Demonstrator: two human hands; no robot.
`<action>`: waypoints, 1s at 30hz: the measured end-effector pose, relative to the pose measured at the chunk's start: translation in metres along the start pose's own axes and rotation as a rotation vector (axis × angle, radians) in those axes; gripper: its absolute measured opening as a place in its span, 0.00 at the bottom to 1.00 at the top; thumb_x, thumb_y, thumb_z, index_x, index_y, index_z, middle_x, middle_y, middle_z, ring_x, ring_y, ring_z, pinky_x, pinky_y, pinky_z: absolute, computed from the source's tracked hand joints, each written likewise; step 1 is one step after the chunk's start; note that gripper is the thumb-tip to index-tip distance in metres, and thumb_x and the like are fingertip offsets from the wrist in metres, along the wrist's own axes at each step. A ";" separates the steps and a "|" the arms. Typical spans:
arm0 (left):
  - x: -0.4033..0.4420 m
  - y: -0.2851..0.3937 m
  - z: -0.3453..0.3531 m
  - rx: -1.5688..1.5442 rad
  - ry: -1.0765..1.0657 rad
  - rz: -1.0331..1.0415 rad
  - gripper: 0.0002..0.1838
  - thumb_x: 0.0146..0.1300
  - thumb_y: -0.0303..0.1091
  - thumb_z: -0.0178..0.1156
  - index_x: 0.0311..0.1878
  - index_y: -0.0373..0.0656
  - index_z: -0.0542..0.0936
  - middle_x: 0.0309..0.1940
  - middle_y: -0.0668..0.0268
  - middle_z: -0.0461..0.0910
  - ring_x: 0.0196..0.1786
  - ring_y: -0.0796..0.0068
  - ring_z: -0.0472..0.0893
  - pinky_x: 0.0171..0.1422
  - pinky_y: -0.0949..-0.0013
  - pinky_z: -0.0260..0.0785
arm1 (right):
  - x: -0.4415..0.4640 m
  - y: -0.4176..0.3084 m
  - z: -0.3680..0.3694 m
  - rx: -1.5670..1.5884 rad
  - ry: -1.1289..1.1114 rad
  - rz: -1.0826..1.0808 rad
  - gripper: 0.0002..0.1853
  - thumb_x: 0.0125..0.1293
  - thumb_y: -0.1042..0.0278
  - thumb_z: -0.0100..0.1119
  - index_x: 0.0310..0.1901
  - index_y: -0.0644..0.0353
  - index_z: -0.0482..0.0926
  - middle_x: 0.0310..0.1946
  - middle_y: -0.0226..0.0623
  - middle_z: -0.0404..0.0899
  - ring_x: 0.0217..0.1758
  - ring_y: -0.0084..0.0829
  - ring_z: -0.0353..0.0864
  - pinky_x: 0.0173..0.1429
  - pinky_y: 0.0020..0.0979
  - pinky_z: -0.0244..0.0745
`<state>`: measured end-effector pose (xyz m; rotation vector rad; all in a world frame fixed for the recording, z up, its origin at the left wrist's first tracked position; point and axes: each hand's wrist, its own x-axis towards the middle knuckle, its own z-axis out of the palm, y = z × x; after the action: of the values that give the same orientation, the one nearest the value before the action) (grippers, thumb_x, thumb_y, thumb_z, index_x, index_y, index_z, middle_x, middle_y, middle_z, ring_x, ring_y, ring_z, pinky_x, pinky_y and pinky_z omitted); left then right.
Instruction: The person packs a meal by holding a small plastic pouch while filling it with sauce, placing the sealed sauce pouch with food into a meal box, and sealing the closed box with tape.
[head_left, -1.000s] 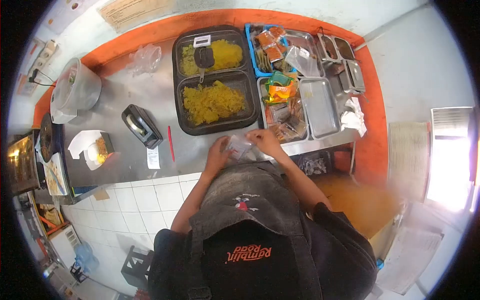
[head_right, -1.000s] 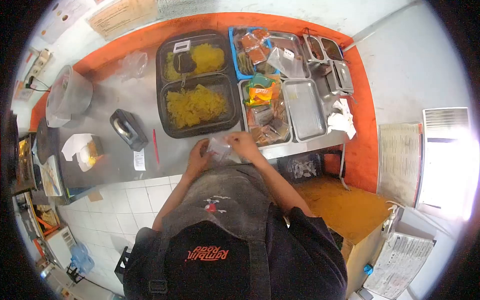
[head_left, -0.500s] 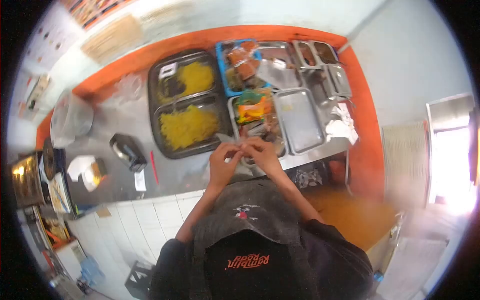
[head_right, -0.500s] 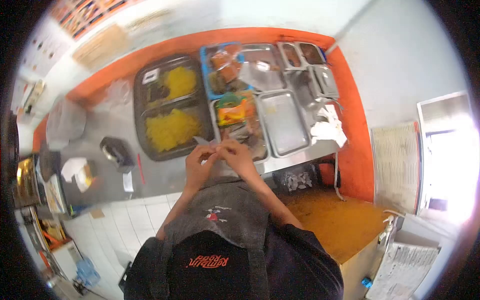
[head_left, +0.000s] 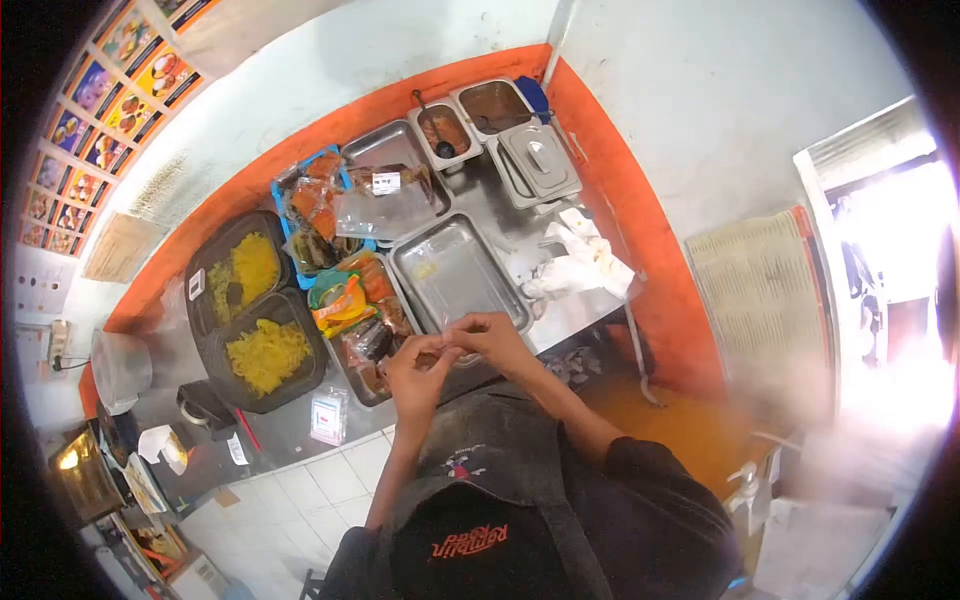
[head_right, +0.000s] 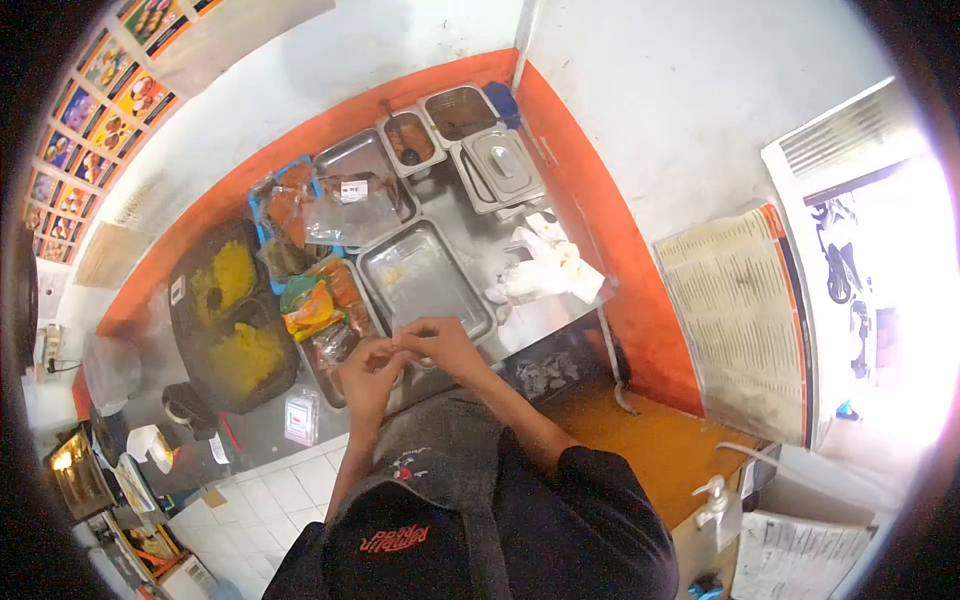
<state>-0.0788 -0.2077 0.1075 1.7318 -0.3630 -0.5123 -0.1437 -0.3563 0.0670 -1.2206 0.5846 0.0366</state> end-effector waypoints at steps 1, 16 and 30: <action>0.002 0.005 0.007 0.004 0.012 -0.006 0.10 0.56 0.24 0.71 0.41 0.35 0.84 0.35 0.65 0.82 0.35 0.81 0.81 0.42 0.77 0.73 | 0.001 -0.002 -0.007 0.001 -0.013 0.005 0.12 0.64 0.67 0.68 0.42 0.68 0.84 0.32 0.33 0.83 0.34 0.21 0.81 0.39 0.21 0.76; 0.066 0.000 0.039 -0.056 -0.305 -0.100 0.09 0.66 0.30 0.61 0.32 0.36 0.78 0.24 0.68 0.78 0.27 0.80 0.76 0.32 0.74 0.67 | 0.035 -0.065 -0.074 -0.211 -0.246 0.020 0.10 0.64 0.64 0.66 0.34 0.63 0.84 0.26 0.30 0.81 0.26 0.20 0.74 0.33 0.24 0.70; 0.083 -0.035 0.054 0.758 -0.108 0.423 0.10 0.58 0.35 0.60 0.38 0.39 0.75 0.34 0.56 0.74 0.42 0.56 0.80 0.41 0.56 0.74 | 0.088 -0.055 -0.055 -0.971 -0.227 -0.621 0.12 0.54 0.71 0.66 0.40 0.63 0.79 0.37 0.38 0.74 0.36 0.37 0.77 0.42 0.33 0.73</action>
<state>-0.0372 -0.2874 0.0519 2.2618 -1.0781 -0.1541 -0.0726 -0.4499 0.0640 -2.2630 -0.0785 -0.0743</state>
